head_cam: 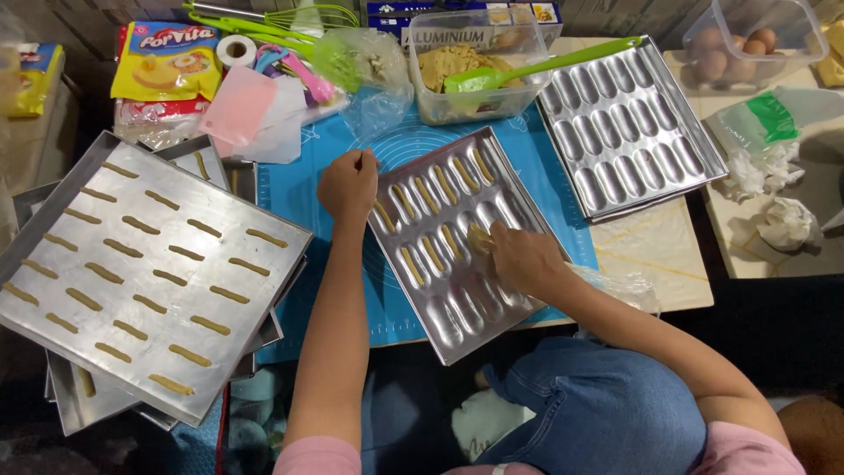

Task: Filling a piping bag with dough and piping it into a metal mold tray.

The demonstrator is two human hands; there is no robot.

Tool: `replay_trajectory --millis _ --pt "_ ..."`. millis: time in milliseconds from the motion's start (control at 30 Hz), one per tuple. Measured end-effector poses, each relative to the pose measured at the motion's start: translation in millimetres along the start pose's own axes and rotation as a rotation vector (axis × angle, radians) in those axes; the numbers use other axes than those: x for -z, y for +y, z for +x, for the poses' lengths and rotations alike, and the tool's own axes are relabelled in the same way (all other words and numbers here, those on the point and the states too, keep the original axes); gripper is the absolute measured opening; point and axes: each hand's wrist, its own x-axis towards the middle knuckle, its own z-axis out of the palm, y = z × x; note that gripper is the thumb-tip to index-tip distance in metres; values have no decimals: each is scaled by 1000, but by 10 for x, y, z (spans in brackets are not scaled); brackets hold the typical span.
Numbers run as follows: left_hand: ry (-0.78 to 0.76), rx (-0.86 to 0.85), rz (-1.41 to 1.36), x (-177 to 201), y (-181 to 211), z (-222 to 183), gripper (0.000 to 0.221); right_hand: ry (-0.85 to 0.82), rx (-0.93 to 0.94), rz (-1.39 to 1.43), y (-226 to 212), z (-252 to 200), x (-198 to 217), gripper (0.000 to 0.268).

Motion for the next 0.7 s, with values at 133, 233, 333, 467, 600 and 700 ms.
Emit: replay_trajectory --millis 133,233,333,467,600,700 --pt "61 -35 -6 -2 18 -8 39 64 -55 3 31 82 28 15" --pt "85 -26 -20 -33 -11 -2 36 177 -136 137 119 54 210 20" --pt "84 -43 -10 -146 -177 45 40 369 -62 258 174 -29 228 24" --pt "80 -110 -29 -197 -236 85 40 384 -15 273 150 -2 90 24" --pt "62 -128 -37 -136 -136 67 39 285 2 283 210 19 -124 26" --pt "49 -106 -93 -115 -137 51 32 273 35 258 226 24 -148 25"
